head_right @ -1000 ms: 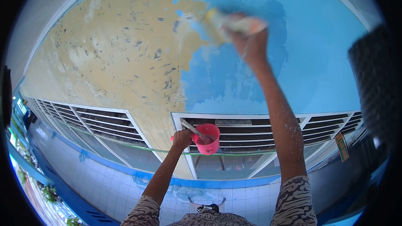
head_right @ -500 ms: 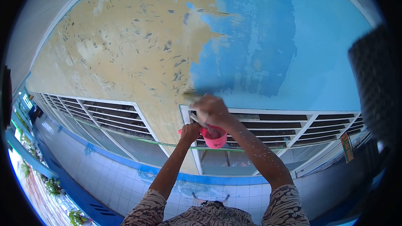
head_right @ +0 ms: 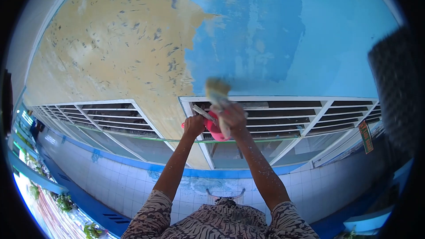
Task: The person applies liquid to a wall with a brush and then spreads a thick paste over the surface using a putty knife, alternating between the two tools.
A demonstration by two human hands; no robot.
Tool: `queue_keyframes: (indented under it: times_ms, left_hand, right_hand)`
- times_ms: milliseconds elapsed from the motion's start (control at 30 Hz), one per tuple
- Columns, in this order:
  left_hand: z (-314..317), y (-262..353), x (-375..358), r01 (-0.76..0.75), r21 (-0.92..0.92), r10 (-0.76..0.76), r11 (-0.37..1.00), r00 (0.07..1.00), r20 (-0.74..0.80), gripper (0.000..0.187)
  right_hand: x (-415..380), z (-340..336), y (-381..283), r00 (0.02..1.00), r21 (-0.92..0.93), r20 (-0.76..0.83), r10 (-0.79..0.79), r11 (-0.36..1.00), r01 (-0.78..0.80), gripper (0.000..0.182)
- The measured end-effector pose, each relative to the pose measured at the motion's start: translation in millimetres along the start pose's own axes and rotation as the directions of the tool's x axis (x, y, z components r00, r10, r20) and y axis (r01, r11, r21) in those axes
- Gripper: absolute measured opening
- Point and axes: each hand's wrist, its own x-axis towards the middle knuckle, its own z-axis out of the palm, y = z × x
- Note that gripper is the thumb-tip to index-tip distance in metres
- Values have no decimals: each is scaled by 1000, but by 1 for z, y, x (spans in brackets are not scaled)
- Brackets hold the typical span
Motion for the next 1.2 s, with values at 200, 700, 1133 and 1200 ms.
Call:
queue_keyframes:
  times_ms: [200,700,1133,1200]
  left_hand:
    - [-4,1,1,38,24,-39,999,998,57,16]
    - [4,0,0,40,14,-41,999,999,28,26]
    - [1,-4,1,49,27,-51,998,994,91,13]
    - [2,-5,1,49,31,-51,998,995,84,13]
  right_hand:
    - [-35,-60,77,809,265,-259,528,844,-466,17]
    - [-61,-13,-37,306,573,72,949,212,-792,22]
    - [-86,-21,57,614,-106,278,738,659,-744,41]
    - [-81,-16,74,867,-349,289,406,888,-300,58]
